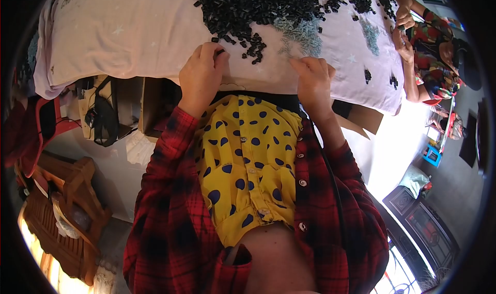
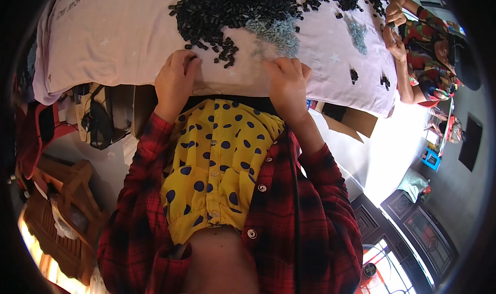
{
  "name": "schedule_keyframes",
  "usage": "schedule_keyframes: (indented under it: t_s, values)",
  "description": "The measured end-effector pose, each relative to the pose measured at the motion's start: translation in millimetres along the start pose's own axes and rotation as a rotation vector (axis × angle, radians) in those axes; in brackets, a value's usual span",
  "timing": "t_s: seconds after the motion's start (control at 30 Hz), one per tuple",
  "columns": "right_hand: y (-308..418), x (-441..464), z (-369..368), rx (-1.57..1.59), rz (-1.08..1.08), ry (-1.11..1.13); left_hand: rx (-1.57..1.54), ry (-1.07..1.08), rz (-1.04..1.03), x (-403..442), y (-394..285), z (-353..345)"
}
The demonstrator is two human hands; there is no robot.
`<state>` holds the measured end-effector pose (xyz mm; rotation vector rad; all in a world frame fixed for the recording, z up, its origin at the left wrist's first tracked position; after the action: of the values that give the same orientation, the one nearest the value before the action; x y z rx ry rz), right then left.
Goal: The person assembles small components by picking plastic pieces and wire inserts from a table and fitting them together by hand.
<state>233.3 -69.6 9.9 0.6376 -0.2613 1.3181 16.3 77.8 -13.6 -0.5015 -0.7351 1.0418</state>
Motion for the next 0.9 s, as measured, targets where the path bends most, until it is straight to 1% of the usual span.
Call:
schedule_keyframes:
  t_s: [0.07,0.13,0.23,0.27,0.33,0.47,0.53,0.63,0.73,0.83,0.9]
  values:
    - [4.2,-0.4,-1.4,-0.011,0.031,0.021,0.007,0.0,0.007,0.0,0.1,0.4]
    - [2.5,-1.0,-2.7,0.073,-0.02,-0.047,-0.003,0.001,-0.003,0.2,-0.6,1.0]
    - [-4.9,-1.6,-3.9,0.112,-0.078,-0.058,0.011,0.018,0.006,0.4,0.3,0.7]
    - [-4.3,-1.6,-3.6,0.112,-0.078,-0.057,0.011,0.018,0.006,0.3,0.7,0.4]
    - [0.2,-1.9,-3.8,0.036,0.023,0.008,0.006,0.006,-0.003,-0.2,0.8,-0.3]
    - [1.1,0.1,-2.4,0.054,0.014,-0.036,0.001,0.003,0.004,-0.4,0.0,1.2]
    - [-4.8,-0.7,-4.5,0.071,-0.079,-0.065,0.008,0.012,0.005,0.1,-0.7,0.9]
    - [2.2,0.4,0.0,0.069,-0.038,0.0,0.007,-0.003,-0.008,-0.3,0.8,-0.5]
    - [7.4,1.8,-2.8,0.002,-0.019,0.009,0.001,-0.02,-0.02,-0.8,0.8,-0.8]
    - [2.4,0.0,-7.8,0.043,-0.068,-0.027,0.001,-0.009,-0.01,-1.1,2.2,-1.5]
    - [4.1,2.9,-9.0,0.03,-0.036,-0.02,0.009,-0.005,-0.006,-0.5,0.1,-0.3]
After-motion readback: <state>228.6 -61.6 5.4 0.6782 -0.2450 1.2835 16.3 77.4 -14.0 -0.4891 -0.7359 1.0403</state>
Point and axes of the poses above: each hand's wrist, its own x-axis towards the middle knuckle, its own z-axis out of the back of the hand, y = z × x, the point moved 3 cm from there along x, towards the middle knuckle, and after that the axes turned 14 degrees about -y, right-handed, at the moved point
